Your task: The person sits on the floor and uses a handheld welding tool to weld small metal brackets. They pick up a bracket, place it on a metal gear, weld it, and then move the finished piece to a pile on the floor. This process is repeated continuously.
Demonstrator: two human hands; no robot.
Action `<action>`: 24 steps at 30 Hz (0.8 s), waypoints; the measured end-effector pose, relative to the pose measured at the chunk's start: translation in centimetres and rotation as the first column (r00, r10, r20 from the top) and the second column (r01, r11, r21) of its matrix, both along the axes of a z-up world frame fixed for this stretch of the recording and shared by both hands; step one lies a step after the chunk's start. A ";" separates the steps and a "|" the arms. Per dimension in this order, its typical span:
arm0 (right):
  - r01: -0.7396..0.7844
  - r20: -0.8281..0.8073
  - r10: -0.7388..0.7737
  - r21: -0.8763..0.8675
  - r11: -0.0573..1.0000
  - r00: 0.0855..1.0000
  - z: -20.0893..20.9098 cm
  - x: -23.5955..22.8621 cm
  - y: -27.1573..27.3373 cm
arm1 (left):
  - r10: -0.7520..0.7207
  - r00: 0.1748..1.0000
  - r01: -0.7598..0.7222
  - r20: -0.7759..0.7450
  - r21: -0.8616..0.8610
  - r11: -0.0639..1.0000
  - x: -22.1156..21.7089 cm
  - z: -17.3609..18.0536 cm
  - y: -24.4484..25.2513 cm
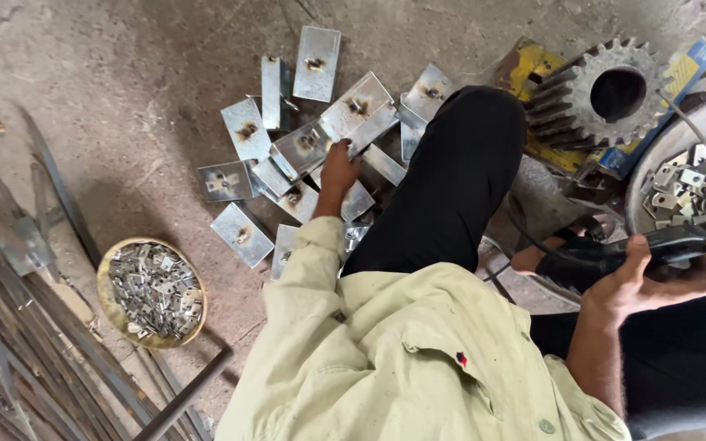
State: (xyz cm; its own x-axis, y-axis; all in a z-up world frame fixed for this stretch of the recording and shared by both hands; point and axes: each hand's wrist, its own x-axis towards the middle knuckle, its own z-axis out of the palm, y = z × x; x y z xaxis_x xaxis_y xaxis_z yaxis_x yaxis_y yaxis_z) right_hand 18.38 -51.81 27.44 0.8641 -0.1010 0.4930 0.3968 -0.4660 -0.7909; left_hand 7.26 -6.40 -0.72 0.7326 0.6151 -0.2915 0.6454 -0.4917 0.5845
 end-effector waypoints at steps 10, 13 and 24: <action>0.038 -0.100 -0.023 0.149 0.988 0.995 0.0 0.3 0.2 | 0.052 0.935 -0.073 -0.350 -0.047 0.996 3.3 -1.1 -1.0; 0.047 -0.113 -0.030 0.150 0.987 0.993 0.1 0.4 0.3 | 0.057 0.900 -0.109 -0.432 -0.097 0.989 3.9 -0.8 -0.5; 0.124 -0.080 -0.112 0.180 0.976 0.991 0.4 0.8 0.2 | -0.137 0.875 0.260 -0.465 0.211 0.942 7.2 2.4 1.8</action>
